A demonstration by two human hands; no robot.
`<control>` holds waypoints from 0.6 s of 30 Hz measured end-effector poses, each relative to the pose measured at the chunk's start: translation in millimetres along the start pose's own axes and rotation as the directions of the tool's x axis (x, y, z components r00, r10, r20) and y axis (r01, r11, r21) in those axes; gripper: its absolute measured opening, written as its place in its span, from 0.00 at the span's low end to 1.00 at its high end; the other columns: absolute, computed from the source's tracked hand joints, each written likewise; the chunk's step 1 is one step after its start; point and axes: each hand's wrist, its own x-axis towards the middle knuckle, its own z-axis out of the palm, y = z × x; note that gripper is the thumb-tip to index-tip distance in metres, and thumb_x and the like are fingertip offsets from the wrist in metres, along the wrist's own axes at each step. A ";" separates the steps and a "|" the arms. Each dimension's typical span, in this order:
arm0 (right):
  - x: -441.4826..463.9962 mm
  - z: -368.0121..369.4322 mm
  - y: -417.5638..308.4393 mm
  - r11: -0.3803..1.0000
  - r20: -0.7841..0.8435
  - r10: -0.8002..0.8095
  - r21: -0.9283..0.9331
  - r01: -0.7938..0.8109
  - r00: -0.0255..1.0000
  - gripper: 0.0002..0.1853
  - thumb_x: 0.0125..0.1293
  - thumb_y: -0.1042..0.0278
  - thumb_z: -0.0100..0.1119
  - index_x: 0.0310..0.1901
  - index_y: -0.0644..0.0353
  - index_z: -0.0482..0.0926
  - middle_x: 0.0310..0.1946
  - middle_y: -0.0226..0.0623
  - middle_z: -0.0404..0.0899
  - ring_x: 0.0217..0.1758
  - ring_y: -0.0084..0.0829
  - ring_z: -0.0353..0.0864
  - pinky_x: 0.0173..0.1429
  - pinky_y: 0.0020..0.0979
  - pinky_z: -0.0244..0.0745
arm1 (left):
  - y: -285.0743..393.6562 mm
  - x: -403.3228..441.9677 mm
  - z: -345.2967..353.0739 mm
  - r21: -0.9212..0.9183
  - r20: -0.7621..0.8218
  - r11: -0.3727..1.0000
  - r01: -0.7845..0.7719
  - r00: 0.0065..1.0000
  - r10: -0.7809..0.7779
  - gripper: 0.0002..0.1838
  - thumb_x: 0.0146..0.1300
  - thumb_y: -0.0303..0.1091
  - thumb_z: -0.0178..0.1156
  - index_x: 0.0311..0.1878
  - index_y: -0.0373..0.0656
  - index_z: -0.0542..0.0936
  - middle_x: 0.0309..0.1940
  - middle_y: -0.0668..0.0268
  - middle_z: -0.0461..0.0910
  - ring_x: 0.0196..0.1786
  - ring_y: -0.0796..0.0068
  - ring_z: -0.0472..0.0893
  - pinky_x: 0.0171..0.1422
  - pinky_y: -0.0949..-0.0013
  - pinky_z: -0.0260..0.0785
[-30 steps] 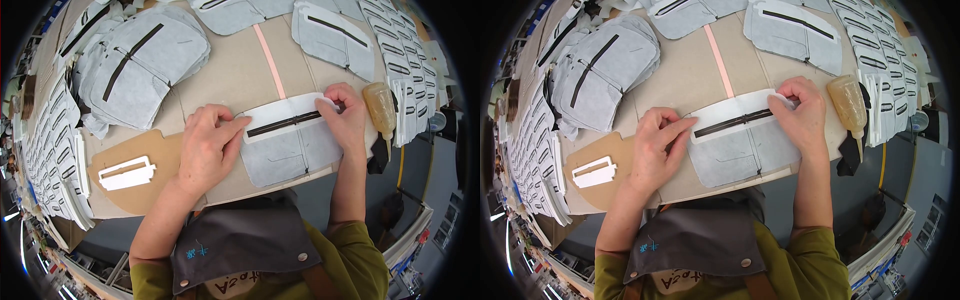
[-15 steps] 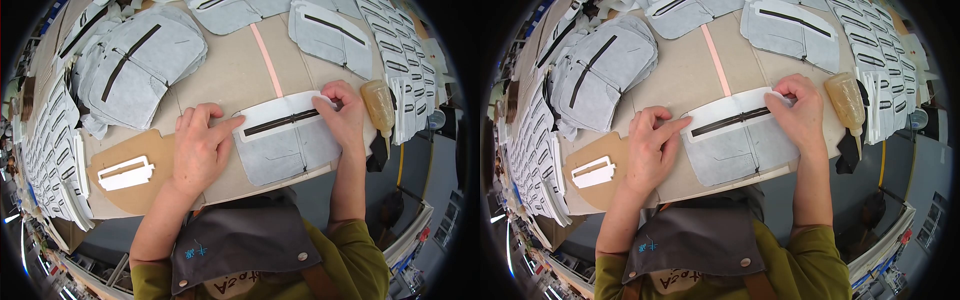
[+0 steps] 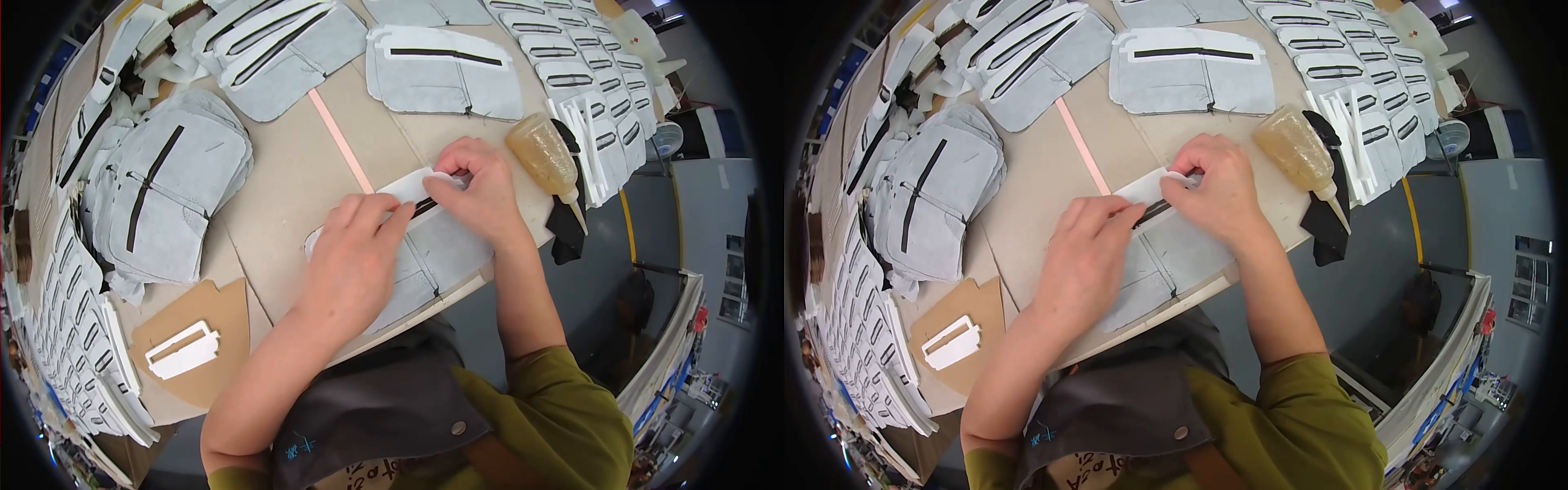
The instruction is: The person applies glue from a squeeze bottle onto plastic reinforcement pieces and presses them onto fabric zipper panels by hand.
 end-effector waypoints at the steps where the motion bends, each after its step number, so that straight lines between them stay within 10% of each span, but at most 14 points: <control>1: 0.3 -0.4 0.1 1.000 0.006 0.001 -0.005 -0.001 1.000 0.06 0.47 0.74 0.71 0.25 0.63 0.82 0.30 0.37 0.83 0.35 0.38 0.81 0.40 0.36 0.77 | -0.6 3.6 9.2 0.017 -0.013 0.999 -0.030 0.999 0.030 0.18 0.59 0.19 0.62 0.54 0.37 0.84 0.47 0.59 0.79 0.46 0.58 0.78 0.53 0.60 0.75; 18: 0.3 -19.3 5.3 0.954 0.070 0.164 0.242 -0.176 0.984 0.19 0.53 0.80 0.69 0.48 0.59 0.80 0.42 0.25 0.78 0.44 0.21 0.73 0.55 0.25 0.71 | 0.2 6.9 25.2 0.125 -0.042 0.992 0.015 0.999 -0.010 0.17 0.56 0.22 0.65 0.51 0.39 0.87 0.47 0.65 0.80 0.47 0.62 0.77 0.52 0.62 0.73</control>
